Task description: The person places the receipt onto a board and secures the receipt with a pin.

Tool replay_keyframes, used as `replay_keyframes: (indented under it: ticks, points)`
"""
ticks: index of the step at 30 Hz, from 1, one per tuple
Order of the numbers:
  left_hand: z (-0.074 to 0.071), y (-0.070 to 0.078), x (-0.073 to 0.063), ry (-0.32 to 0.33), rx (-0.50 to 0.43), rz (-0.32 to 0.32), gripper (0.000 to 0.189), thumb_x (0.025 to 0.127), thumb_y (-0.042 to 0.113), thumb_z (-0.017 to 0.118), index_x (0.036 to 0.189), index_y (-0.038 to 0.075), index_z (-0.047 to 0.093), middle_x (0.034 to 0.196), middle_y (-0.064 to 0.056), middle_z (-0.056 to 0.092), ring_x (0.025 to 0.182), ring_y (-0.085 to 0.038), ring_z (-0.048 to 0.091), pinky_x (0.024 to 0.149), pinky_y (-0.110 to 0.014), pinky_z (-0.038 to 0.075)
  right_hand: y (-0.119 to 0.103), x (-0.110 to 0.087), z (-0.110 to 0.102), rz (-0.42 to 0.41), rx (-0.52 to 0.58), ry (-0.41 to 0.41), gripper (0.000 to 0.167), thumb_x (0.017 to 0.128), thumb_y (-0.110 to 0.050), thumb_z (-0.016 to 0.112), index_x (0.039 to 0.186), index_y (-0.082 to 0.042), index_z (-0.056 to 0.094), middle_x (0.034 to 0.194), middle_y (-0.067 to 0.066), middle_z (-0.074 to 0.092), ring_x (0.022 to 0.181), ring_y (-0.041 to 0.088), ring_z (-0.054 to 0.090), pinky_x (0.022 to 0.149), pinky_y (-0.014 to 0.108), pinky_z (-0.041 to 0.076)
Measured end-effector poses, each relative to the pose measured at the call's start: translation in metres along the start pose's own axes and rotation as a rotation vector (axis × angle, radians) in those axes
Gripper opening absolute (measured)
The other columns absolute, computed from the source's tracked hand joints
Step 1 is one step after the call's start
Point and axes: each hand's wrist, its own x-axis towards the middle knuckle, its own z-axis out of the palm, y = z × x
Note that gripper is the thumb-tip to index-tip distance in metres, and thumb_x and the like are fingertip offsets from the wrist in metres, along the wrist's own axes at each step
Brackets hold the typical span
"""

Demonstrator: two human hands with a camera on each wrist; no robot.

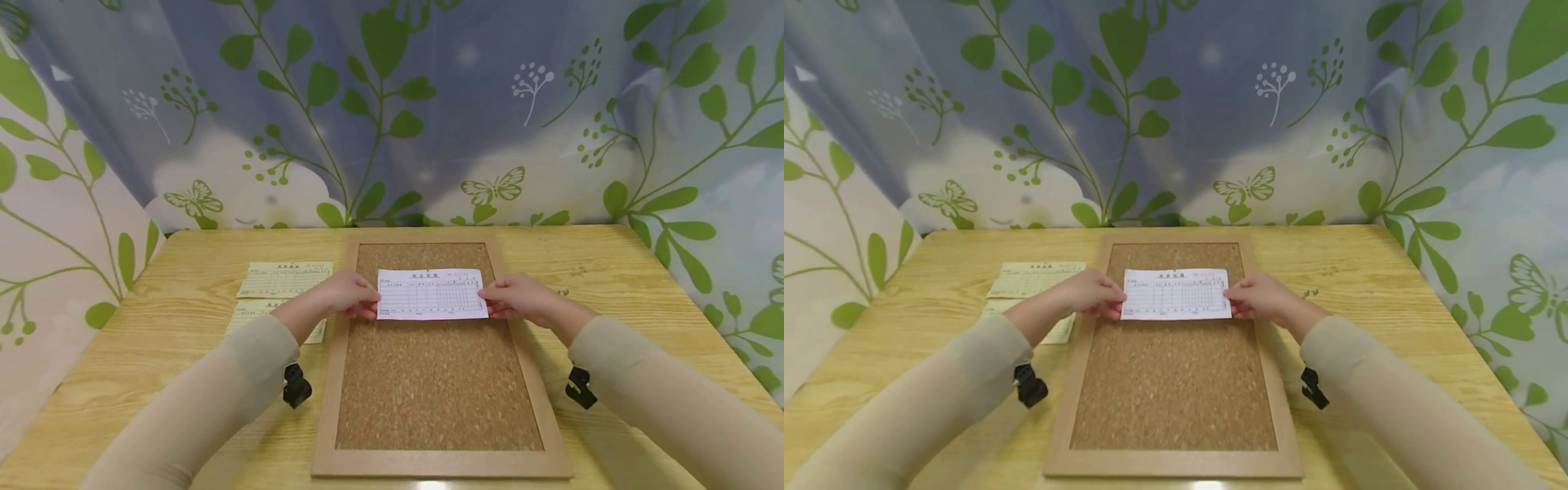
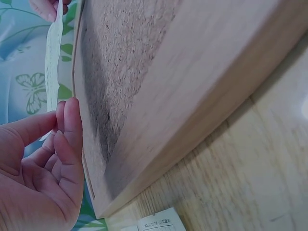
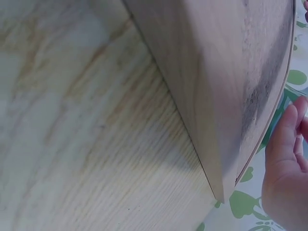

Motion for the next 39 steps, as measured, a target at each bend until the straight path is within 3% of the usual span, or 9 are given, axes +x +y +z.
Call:
replay_keyframes:
  ticks: [20, 33, 39]
  points:
    - [-0.002, 0.005, 0.010, 0.019, 0.049, -0.031, 0.019, 0.093, 0.013, 0.057, 0.093, -0.003, 0.067, 0.067, -0.003, 0.066, 0.058, -0.007, 0.063, 0.049, -0.019, 0.038, -0.002, 0.006, -0.001, 0.016, -0.016, 0.009, 0.025, 0.097, -0.012, 0.049, 0.104, 0.011, 0.056, 0.077, 0.003, 0.060, 0.070, 0.008, 0.058, 0.070, 0.024, 0.052]
    - [-0.001, 0.005, 0.024, 0.012, 0.044, -0.054, 0.020, 0.093, 0.010, 0.056, 0.078, -0.001, 0.062, 0.063, -0.003, 0.063, 0.053, -0.007, 0.061, 0.043, -0.019, 0.031, -0.001, 0.014, -0.005, 0.033, -0.015, 0.022, 0.023, 0.097, -0.012, 0.050, 0.104, 0.010, 0.056, 0.075, 0.003, 0.058, 0.068, 0.009, 0.057, 0.068, 0.024, 0.052]
    - [-0.002, 0.009, 0.026, -0.007, 0.064, -0.067, 0.021, 0.094, 0.011, 0.054, 0.078, -0.002, 0.062, 0.063, -0.003, 0.062, 0.054, -0.008, 0.062, 0.044, -0.018, 0.032, -0.002, 0.015, -0.006, 0.045, -0.007, 0.013, 0.024, 0.097, -0.011, 0.049, 0.106, 0.011, 0.054, 0.075, 0.004, 0.057, 0.068, 0.009, 0.057, 0.068, 0.024, 0.051]
